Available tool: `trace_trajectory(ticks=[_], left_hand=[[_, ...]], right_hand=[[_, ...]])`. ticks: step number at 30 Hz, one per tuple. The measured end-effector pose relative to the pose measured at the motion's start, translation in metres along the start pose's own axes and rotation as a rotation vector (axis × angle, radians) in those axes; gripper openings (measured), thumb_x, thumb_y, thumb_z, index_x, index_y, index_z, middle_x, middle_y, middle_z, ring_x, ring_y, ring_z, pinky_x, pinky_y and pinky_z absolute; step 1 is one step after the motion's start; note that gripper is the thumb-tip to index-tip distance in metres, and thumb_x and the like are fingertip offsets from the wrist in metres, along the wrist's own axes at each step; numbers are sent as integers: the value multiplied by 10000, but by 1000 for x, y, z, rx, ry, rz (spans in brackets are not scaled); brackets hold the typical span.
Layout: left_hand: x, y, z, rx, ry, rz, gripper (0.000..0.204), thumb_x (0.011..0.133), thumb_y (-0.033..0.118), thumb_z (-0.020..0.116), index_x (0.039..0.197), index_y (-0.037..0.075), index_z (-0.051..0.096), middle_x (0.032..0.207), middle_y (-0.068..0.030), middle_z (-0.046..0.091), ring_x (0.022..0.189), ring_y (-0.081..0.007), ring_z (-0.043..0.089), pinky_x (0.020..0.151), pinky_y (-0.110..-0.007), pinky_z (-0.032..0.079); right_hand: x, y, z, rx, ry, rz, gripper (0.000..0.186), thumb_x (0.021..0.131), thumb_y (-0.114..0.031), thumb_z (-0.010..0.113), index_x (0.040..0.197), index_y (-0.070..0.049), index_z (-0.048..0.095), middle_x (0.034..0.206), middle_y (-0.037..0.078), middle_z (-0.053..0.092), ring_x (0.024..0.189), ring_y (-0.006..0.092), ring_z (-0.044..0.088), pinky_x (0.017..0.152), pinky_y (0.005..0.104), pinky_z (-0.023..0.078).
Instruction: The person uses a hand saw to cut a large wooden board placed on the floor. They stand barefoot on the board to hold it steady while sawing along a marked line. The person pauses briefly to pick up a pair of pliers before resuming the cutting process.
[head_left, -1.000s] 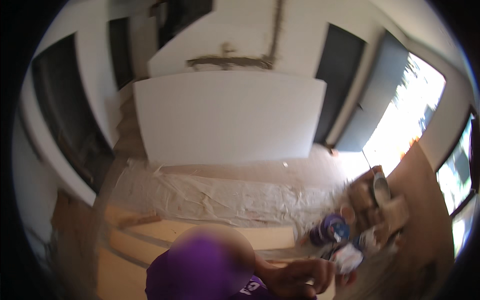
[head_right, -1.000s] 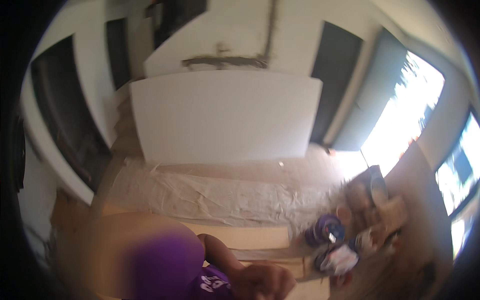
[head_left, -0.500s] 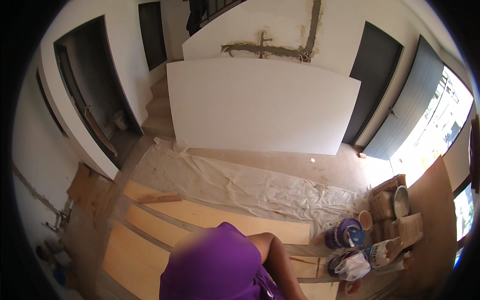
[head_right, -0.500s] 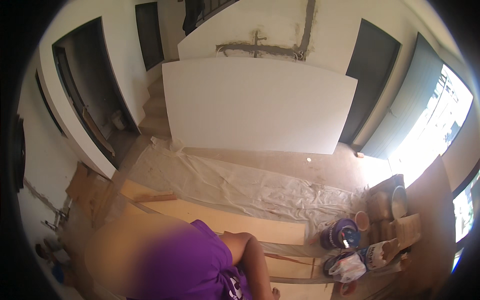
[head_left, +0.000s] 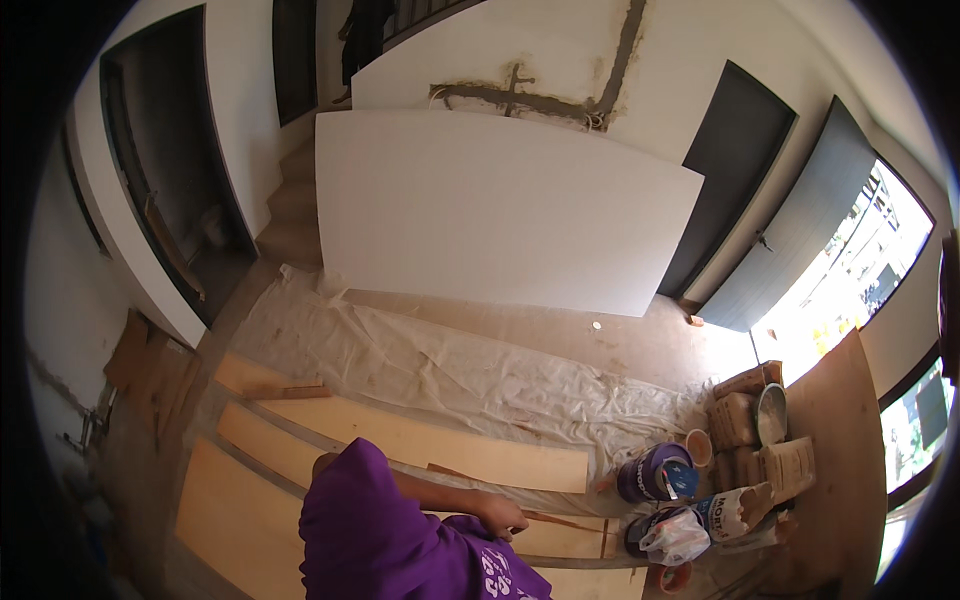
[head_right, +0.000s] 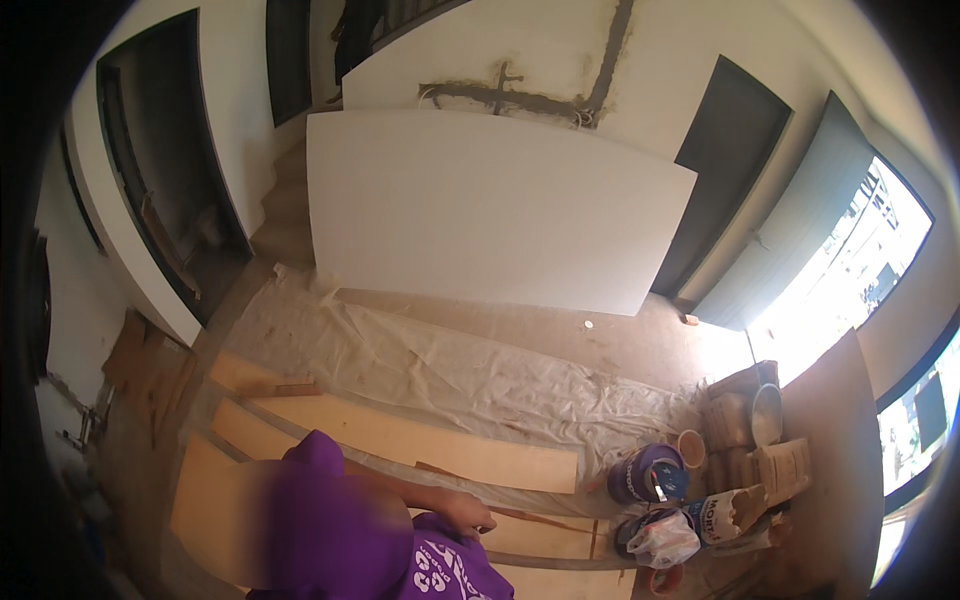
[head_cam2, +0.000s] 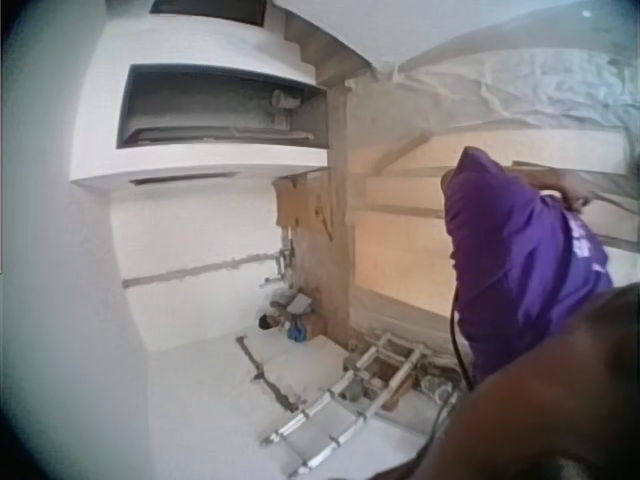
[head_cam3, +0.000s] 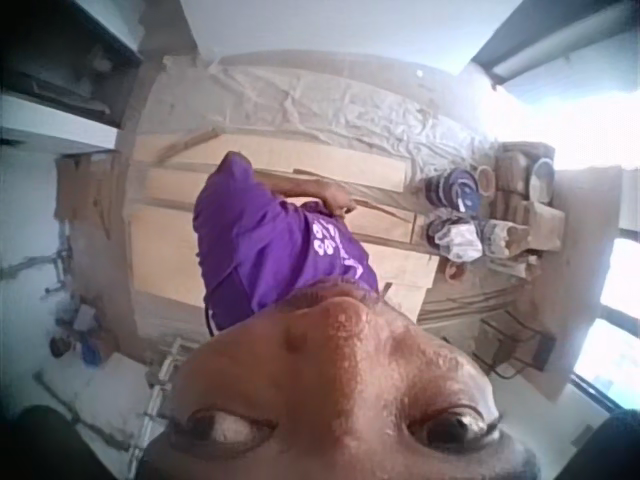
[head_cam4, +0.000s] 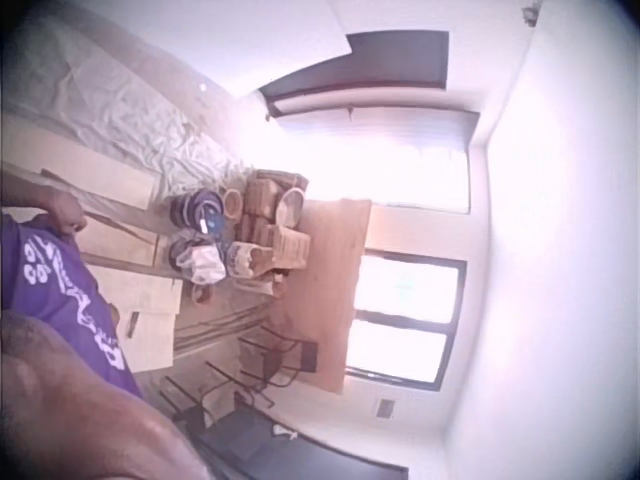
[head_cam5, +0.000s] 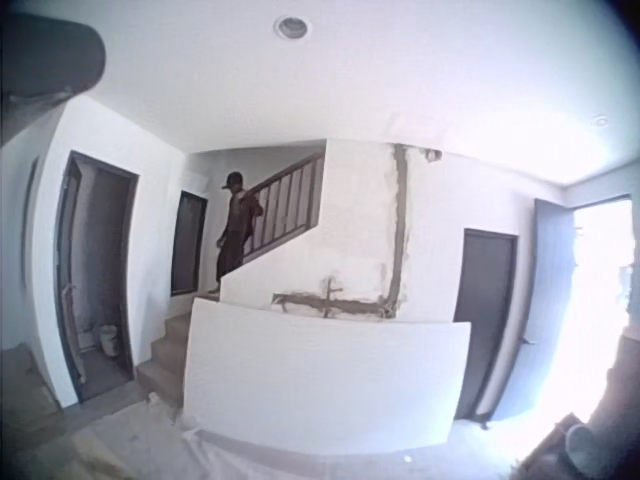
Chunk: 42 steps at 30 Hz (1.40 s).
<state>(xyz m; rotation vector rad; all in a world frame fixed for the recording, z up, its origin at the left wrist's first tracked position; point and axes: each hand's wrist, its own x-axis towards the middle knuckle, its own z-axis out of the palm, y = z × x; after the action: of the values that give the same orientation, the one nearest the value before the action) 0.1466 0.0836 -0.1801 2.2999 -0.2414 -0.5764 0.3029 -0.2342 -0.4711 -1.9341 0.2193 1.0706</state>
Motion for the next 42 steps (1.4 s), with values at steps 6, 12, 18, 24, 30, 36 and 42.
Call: trace_trajectory(ticks=[6, 12, 18, 24, 30, 36, 42], left_hand=[[16, 18, 3, 10, 71, 176, 292, 843, 318, 658, 969, 59, 618, 910, -174, 660, 915, -360, 626, 775, -483, 476], [20, 16, -1, -31, 54, 190, 316, 834, 329, 668, 974, 50, 619, 900, -173, 661, 899, -368, 628, 778, -475, 480], [20, -27, 16, 97, -83, 30, 323, 827, 341, 675, 975, 56, 634, 957, -173, 667, 952, -357, 627, 806, -468, 482], [34, -20, 19, 90, -139, 91, 354, 886, 360, 615, 1079, 64, 586, 1007, -183, 651, 1000, -366, 616, 835, -452, 480], [114, 29, 18, 99, -307, 414, 363, 916, 368, 582, 1092, 51, 555, 997, -184, 641, 973, -353, 622, 827, -448, 478], [167, 86, 41, 230, -454, 729, 346, 924, 344, 574, 1091, 41, 551, 982, -182, 642, 960, -355, 624, 820, -452, 479], [172, 118, 69, 298, -655, 823, 358, 920, 346, 580, 1114, 45, 563, 1016, -186, 641, 973, -361, 617, 836, -449, 475]], right_hand=[[-13, 19, -9, -5, 12, 14, 412, 912, -302, 597, 1229, -41, 558, 966, 175, 660, 832, 254, 646, 694, 387, 530], [-25, 50, -43, 17, 23, -6, 389, 906, -283, 603, 1201, -30, 580, 994, 189, 661, 870, 275, 650, 747, 405, 543], [-42, 91, -99, 116, 46, -75, 398, 912, -278, 620, 1244, -66, 560, 968, 173, 667, 823, 279, 652, 708, 411, 560], [-82, 139, -136, -147, 487, 122, 242, 808, -232, 597, 849, 1, 648, 665, 111, 645, 532, 225, 647, 450, 363, 520], [-179, 122, -105, -75, 592, 235, 430, 850, -396, 637, 857, 33, 678, 746, 145, 680, 615, 222, 671, 539, 354, 549], [-226, 147, -20, -223, 684, 357, 628, 794, -592, 604, 847, 24, 717, 834, 241, 688, 801, 378, 675, 735, 447, 519], [-282, 147, 10, -92, 683, 112, 531, 846, -475, 578, 789, 45, 666, 727, 264, 631, 697, 388, 657, 640, 462, 486]])
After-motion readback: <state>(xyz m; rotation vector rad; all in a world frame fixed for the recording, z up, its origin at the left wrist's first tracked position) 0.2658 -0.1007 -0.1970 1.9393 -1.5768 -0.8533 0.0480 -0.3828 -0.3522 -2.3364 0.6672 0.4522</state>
